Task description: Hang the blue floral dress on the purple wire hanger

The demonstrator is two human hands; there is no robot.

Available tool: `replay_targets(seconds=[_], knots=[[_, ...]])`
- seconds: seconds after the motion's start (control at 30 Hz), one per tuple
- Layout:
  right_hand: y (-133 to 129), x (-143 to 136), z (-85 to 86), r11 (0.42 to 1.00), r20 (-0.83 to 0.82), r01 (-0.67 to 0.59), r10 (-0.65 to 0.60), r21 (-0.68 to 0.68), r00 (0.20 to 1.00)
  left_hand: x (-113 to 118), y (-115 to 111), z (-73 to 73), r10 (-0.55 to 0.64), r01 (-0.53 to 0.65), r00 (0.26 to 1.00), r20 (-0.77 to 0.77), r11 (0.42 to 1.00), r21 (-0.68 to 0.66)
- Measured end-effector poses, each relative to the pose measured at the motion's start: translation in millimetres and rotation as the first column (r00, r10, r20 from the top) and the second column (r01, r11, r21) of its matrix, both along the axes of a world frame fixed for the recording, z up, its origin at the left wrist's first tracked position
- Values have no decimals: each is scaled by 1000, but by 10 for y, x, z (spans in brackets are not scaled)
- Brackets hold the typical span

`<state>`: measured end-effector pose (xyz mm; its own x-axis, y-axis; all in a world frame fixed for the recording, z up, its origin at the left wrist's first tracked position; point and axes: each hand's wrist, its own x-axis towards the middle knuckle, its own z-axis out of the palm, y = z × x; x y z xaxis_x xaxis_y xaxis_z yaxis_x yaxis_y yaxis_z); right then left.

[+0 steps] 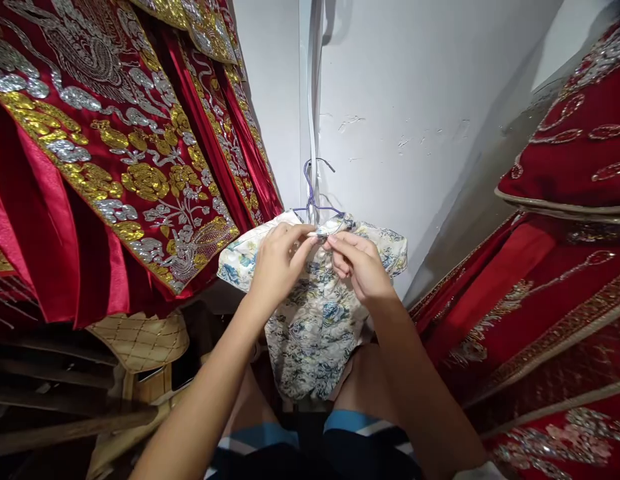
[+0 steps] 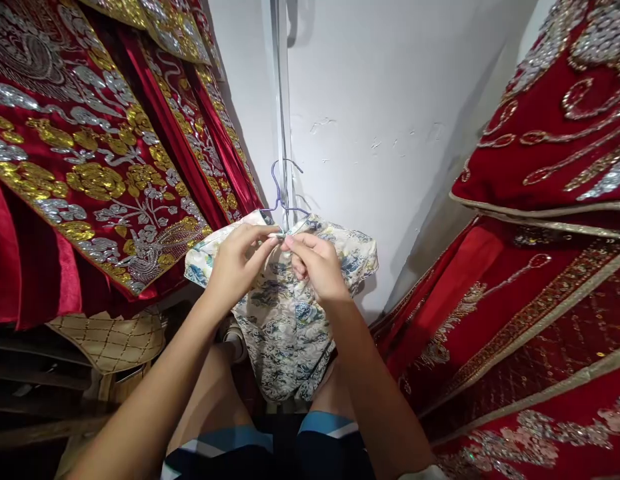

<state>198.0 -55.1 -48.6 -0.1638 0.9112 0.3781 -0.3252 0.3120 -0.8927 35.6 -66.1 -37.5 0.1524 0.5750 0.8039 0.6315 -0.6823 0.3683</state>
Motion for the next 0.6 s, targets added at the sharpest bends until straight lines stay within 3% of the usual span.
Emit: replay_targets(seconds=[0.1, 0.3, 0.6], knots=[[81, -5, -26, 1000, -40, -2, 1, -8, 999, 87, 56, 100, 88, -81, 992, -96, 994, 77], [108, -95, -233, 995, 18, 85, -85, -47, 996, 146, 46, -64, 207, -183, 974, -94, 958, 220], [195, -236, -355, 995, -233, -75, 58, -64, 971, 249, -16, -59, 128, -130, 992, 25, 974, 185]])
